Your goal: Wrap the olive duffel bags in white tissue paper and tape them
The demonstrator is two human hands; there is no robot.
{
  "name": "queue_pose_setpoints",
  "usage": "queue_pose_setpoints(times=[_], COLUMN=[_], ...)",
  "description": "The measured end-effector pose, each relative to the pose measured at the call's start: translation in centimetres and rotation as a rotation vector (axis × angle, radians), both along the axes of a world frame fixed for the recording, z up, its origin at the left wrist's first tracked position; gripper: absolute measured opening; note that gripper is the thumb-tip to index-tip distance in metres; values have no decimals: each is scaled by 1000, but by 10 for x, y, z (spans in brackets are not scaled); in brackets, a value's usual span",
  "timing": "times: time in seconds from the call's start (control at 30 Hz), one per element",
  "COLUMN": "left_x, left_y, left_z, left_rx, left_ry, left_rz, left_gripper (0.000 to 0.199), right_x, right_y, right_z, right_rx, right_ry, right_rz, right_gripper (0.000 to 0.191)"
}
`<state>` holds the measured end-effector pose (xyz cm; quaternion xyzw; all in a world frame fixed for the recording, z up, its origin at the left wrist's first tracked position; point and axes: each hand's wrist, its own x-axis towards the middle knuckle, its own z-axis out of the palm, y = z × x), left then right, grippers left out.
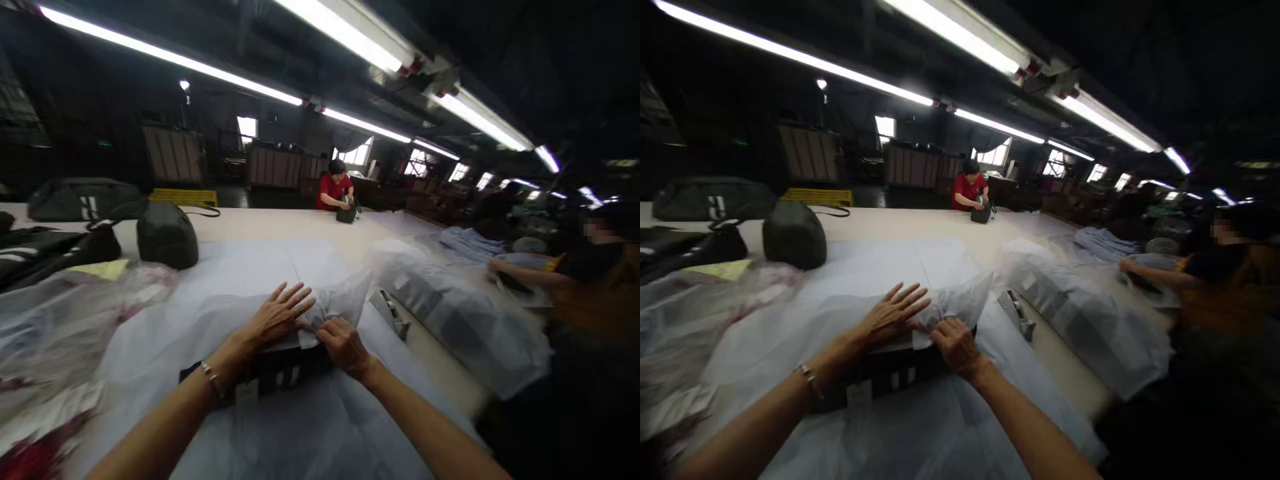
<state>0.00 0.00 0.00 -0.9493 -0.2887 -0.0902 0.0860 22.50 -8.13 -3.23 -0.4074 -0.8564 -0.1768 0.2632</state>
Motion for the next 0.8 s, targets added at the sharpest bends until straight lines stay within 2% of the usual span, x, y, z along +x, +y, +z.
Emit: queue_pose_setpoints(times=[0.1, 0.17, 0.27, 0.33, 0.4, 0.43, 0.53, 0.6, 0.7, 0.8], left_x=[12, 13, 10, 8, 7, 7, 7, 7, 7, 7], left_y=[0, 2, 7, 9, 10, 11, 11, 11, 11, 11], left_z=[-21, -31, -38, -39, -41, -41, -42, -43, -43, -42], left_rx=[-15, -8, 3, 3, 6, 6, 3, 6, 13, 12], left_ry=[33, 26, -13, -36, -47, -44, -24, -19, -24, -28], left_rz=[-13, -29, -56, -63, -60, -58, -52, -49, -48, -50], left_gripper=[59, 63, 68, 69, 71, 72, 74, 74, 74, 73], right_x=[4, 14, 46, 71, 92, 99, 107, 106, 107, 117], right_y=[-13, -22, -31, -28, -16, -7, 21, 34, 36, 19], right_z=[0, -5, -19, -27, -32, -32, -28, -27, -31, -41], right_rx=[-62, -135, -260, -377, -512, -582, -732, -756, -658, -533], right_ry=[115, 353, 975, 1482, 1821, 1920, 2113, 2228, 2282, 2325], right_rz=[44, -11, -276, -451, -496, -462, -290, -224, -253, -301], right_gripper=[17, 12, 12, 30, 49, 53, 49, 40, 29, 25])
